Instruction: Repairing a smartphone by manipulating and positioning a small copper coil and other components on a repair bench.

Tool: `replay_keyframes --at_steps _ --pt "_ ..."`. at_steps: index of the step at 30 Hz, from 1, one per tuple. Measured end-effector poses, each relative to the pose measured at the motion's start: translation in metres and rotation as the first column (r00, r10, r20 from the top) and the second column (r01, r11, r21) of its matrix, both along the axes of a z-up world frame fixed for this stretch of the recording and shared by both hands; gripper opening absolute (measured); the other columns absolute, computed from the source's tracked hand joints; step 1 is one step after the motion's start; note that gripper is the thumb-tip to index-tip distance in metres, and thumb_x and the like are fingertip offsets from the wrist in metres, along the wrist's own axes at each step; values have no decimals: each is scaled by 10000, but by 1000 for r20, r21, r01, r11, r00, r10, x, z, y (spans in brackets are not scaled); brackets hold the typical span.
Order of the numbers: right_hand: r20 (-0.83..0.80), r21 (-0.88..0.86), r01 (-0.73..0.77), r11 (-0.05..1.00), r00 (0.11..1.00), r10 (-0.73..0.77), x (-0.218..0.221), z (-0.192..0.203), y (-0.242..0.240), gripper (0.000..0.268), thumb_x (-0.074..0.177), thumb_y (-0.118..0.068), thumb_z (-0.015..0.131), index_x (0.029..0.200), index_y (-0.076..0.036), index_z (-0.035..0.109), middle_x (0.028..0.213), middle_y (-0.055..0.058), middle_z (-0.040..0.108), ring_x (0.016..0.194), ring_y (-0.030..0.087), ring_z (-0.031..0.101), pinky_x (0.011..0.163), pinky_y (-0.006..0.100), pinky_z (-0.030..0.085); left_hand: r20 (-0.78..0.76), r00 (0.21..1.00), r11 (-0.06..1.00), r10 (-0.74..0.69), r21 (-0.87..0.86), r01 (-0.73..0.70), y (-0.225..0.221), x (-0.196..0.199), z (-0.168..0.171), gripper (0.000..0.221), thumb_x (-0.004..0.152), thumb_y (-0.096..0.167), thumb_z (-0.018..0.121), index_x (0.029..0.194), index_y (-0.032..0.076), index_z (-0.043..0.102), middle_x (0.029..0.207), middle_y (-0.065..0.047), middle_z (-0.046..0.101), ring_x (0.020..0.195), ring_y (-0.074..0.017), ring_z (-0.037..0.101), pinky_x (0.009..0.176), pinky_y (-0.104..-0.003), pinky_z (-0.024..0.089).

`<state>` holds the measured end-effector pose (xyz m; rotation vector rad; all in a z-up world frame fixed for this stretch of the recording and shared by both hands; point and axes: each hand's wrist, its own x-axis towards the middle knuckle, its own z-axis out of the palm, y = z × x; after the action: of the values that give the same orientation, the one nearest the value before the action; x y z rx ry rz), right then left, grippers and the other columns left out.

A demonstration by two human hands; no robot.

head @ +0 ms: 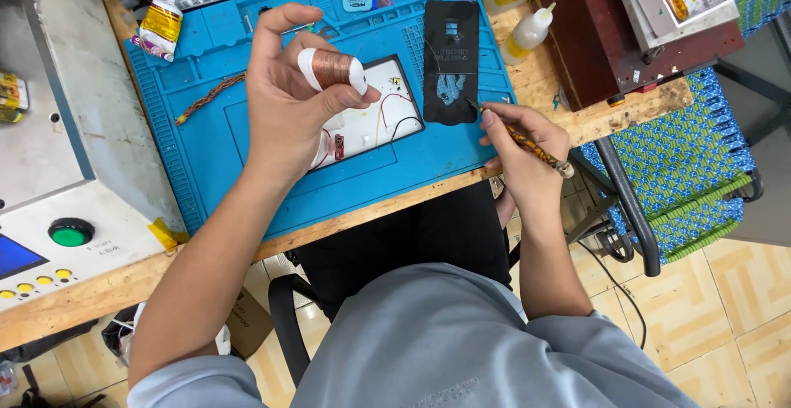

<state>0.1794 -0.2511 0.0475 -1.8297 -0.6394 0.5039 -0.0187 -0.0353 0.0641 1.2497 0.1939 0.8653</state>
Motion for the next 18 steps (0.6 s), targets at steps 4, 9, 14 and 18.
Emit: replay_keyframes --at_steps 4,9,14,18 --pt "-29 33 -34 999 999 35 2 12 -1 215 1091 -152 710 1260 -39 779 1002 127 782 805 155 797 515 218 655 -25 997 983 70 170 -65 -1 -4 17 670 948 -98 881 1431 83 453 1035 -114 561 1075 -310 748 960 -518 775" --pt "11 286 -141 948 989 144 29 29 -5 195 1078 -51 716 1241 56 713 990 190 728 787 218 761 579 266 662 20 992 978 127 165 -128 6 -11 31 605 947 -111 856 1376 87 478 1108 -89 553 1084 -289 760 982 -524 767" --pt "111 643 -383 663 903 414 40 89 50 215 1064 -134 733 1217 8 683 1023 146 566 694 179 628 442 204 564 93 942 927 322 173 -334 2 -18 28 534 899 -51 889 1254 75 510 1193 -118 514 1021 -284 730 834 -418 765" --pt "243 712 -629 312 638 731 7 107 99 230 1155 -315 702 1171 -85 709 1045 114 630 803 194 782 533 223 724 155 915 917 372 91 -389 -9 -29 21 533 869 -67 890 1241 75 536 1155 -113 554 967 -350 806 859 -420 759"
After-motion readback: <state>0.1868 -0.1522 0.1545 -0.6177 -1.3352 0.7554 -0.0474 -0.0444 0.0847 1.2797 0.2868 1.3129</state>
